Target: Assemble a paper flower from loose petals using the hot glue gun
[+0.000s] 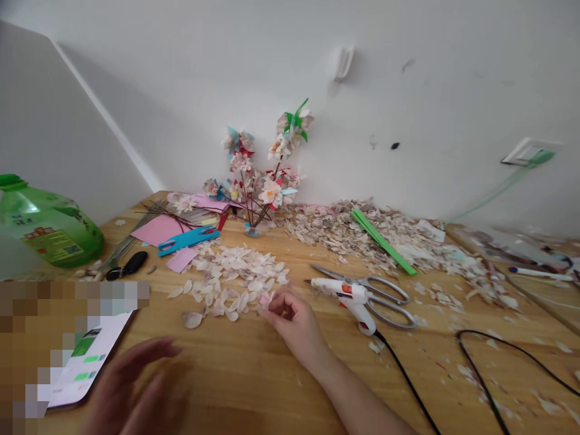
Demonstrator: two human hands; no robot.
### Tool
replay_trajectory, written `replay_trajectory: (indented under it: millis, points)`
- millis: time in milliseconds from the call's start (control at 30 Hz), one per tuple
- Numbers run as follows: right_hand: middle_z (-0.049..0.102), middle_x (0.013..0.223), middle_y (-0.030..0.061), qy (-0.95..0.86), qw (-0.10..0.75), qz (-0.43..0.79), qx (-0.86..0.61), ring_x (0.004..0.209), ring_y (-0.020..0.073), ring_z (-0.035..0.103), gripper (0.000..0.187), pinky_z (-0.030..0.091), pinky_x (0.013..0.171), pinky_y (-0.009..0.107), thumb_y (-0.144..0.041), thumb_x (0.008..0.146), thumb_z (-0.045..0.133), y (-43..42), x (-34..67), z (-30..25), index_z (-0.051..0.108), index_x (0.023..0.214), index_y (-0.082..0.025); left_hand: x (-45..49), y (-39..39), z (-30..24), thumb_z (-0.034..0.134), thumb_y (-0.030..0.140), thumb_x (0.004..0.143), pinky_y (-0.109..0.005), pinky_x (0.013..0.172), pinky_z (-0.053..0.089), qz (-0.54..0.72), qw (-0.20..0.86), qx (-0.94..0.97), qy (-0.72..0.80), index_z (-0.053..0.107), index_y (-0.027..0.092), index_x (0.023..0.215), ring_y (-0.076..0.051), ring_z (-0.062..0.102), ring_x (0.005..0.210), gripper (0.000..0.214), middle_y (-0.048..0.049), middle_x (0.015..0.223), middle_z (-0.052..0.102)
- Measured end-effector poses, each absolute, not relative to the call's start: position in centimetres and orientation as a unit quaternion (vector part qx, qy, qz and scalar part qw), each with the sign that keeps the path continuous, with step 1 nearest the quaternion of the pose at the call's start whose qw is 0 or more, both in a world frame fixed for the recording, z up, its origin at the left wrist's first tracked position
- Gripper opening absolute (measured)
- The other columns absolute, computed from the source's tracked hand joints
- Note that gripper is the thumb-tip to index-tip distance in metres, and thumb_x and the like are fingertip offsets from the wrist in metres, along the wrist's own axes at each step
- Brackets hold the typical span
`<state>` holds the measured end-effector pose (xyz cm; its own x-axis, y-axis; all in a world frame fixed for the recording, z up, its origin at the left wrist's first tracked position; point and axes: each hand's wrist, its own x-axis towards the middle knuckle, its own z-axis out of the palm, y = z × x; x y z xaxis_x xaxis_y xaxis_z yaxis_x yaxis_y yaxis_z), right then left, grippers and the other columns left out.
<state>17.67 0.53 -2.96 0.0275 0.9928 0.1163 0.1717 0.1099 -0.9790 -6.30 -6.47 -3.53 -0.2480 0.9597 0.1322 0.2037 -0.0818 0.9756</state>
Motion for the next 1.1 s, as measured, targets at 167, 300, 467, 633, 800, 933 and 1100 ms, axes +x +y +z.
replay_trajectory:
  millis: [167,300,467,633,800,933,1100]
  points:
    - [0.047,0.054,-0.0064,-0.428,0.446,0.625,-0.477,0.045,0.0066,0.037,0.03,0.025,0.042,0.018,-0.036,0.056,0.075,0.2,17.6,-2.2,0.051,0.061,-0.019,1.5,-1.7,-1.0,0.064,0.026,0.069,-0.033,0.083,0.045,0.452,0.587,0.49,0.46,0.047,0.02,0.097,-0.019,0.059,0.087,0.033,-0.0077,0.093,0.062]
    - [0.047,0.054,-0.006,-0.397,0.449,0.658,-0.455,0.046,0.0056,0.036,0.029,0.023,0.042,0.017,-0.034,0.054,0.076,0.3,17.8,-1.9,0.054,0.06,-0.017,3.2,1.2,0.0,0.066,0.023,0.065,-0.031,0.072,0.047,0.457,0.599,0.493,0.436,0.045,0.019,0.092,-0.016,0.061,0.074,0.035,-0.0054,0.081,0.065]
    - [0.045,0.049,-0.0068,-0.412,0.463,0.617,-0.485,0.044,0.0066,0.034,0.032,0.021,0.04,0.019,-0.037,0.053,0.076,0.7,17.8,-2.3,0.051,0.057,-0.018,3.4,1.8,-0.4,0.07,0.023,0.059,-0.028,0.069,0.046,0.484,0.628,0.432,0.431,0.043,0.019,0.094,-0.014,0.063,0.07,0.045,-0.0017,0.073,0.068]
    - [0.042,0.053,-0.0067,-0.466,0.488,0.547,-0.495,0.047,0.0078,0.035,0.029,0.025,0.044,0.021,-0.033,0.055,0.074,0.8,17.6,-2.5,0.048,0.052,-0.019,3.1,1.6,-1.0,0.074,0.024,0.054,-0.026,0.064,0.046,0.472,0.645,0.392,0.456,0.041,0.018,0.098,-0.015,0.064,0.065,0.055,-0.0037,0.071,0.071]
    - [0.047,0.064,-0.0031,-0.525,0.517,0.477,-0.478,0.061,0.0122,0.046,0.024,0.035,0.056,0.024,-0.027,0.058,0.07,0.8,17.6,-2.9,0.049,0.052,-0.019,3.5,1.4,-1.5,0.073,0.027,0.056,-0.027,0.06,0.046,0.487,0.647,0.386,0.443,0.041,0.019,0.101,-0.016,0.065,0.06,0.056,-0.0033,0.068,0.072]
    - [0.052,0.072,0.0004,-0.581,0.516,0.389,-0.495,0.067,0.0139,0.05,0.021,0.037,0.057,0.024,-0.027,0.064,0.067,0.7,17.6,-3.2,0.05,0.054,-0.019,3.8,1.1,-1.9,0.072,0.025,0.056,-0.027,0.063,0.047,0.5,0.635,0.396,0.435,0.04,0.019,0.099,-0.016,0.065,0.062,0.055,-0.0008,0.066,0.07]
    - [0.054,0.072,0.0009,-0.637,0.517,0.278,-0.501,0.055,0.0103,0.047,0.02,0.035,0.045,0.02,-0.023,0.068,0.064,0.3,17.3,-3.1,0.05,0.055,-0.019,3.9,1.0,-2.4,0.068,0.021,0.058,-0.028,0.066,0.048,0.522,0.602,0.424,0.432,0.039,0.021,0.098,-0.016,0.065,0.068,0.049,0.0022,0.066,0.066]
